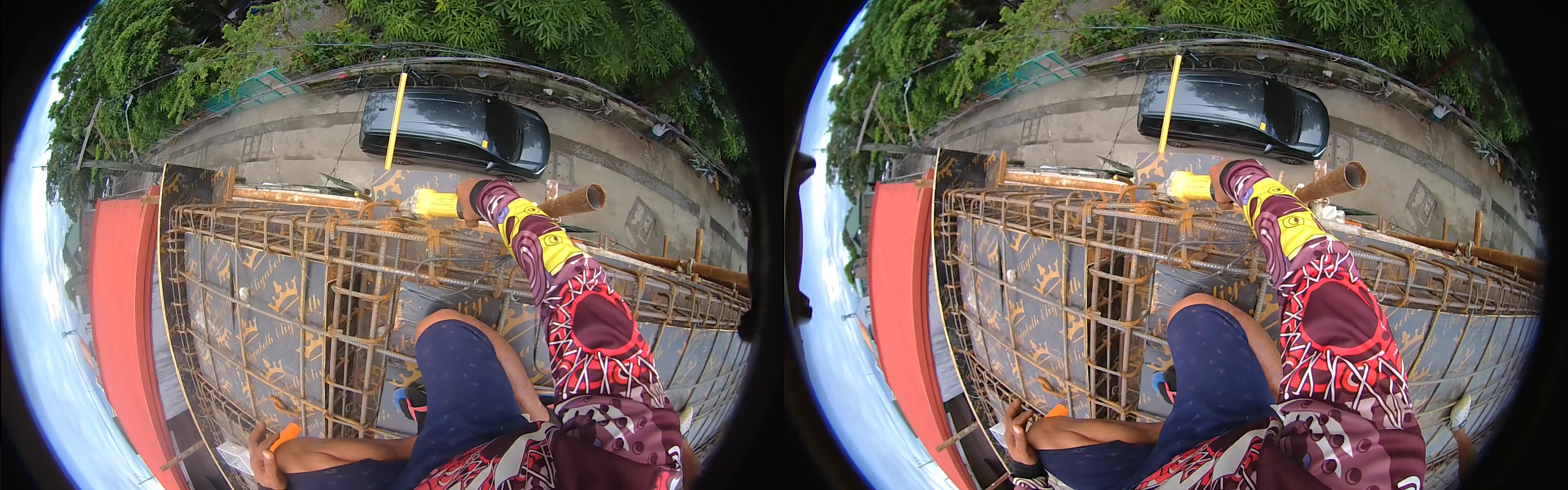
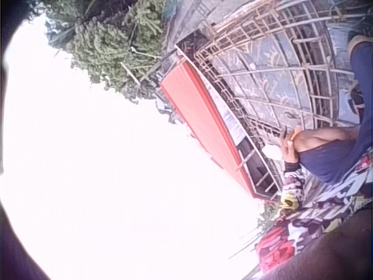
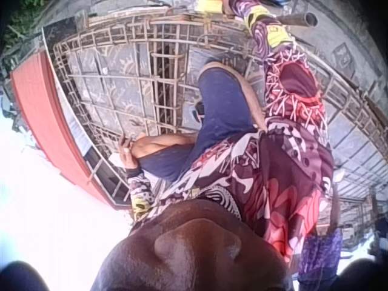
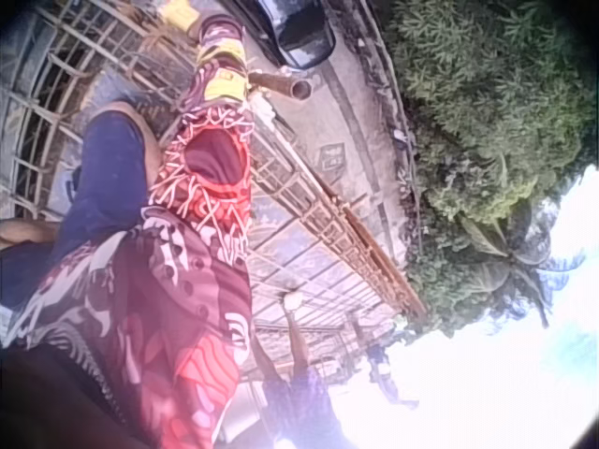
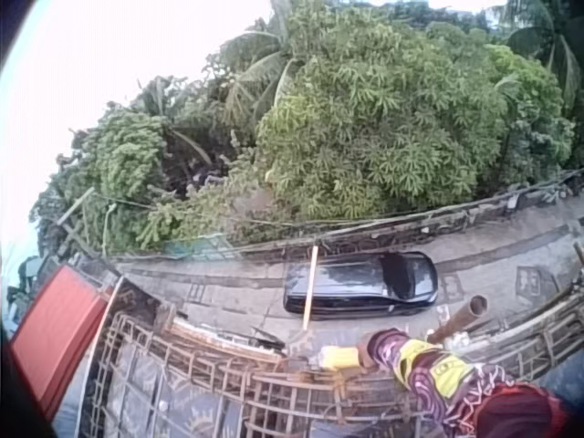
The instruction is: The person uses a hammer to tap and adjust a rebar grid on a construction site. They also use a yellow handheld tool to work on the rebar structure.
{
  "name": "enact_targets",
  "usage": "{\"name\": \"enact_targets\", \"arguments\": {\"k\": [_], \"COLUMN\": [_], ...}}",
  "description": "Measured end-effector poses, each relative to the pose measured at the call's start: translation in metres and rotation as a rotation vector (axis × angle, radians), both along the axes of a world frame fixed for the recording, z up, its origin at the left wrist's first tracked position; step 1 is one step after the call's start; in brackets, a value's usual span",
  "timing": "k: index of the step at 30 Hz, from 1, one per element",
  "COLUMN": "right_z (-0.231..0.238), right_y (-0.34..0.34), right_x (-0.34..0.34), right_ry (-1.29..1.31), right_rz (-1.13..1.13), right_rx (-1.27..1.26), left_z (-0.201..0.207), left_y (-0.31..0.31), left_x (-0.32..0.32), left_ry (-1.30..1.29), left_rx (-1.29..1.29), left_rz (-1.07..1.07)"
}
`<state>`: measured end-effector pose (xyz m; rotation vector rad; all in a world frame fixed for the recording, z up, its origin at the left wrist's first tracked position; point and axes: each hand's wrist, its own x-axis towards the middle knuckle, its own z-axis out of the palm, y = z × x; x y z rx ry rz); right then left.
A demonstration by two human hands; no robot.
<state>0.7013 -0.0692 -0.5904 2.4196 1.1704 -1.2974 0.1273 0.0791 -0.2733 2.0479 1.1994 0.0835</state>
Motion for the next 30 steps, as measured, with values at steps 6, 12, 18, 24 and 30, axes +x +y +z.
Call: {"name": "enact_targets", "arguments": {"k": [6, 12, 18, 24, 30], "right_z": [0.002, -0.005, -0.008, -0.004, -0.007], "right_y": [0.0, 0.002, 0.008, 0.005, 0.003], "right_x": [0.0, -0.002, 0.0, 0.0, 0.001], "right_ry": [-0.008, -0.002, -0.001, -0.008, -0.005], "right_rz": [-0.003, 0.006, -0.001, 0.01, 0.005], "right_rx": [-0.038, -0.001, 0.018, 0.019, -0.005], "left_z": [0.001, -0.001, 0.001, 0.005, 0.001], "left_y": [0.001, 0.001, -0.003, -0.006, -0.004], "left_x": [0.0, -0.005, -0.001, 0.005, 0.001], "left_ry": [0.023, -0.017, -0.021, 0.014, -0.012], "left_rx": [0.023, -0.009, -0.01, 0.008, -0.008], "left_rz": [-0.021, -0.001, 0.009, 0.009, 0.033]}}
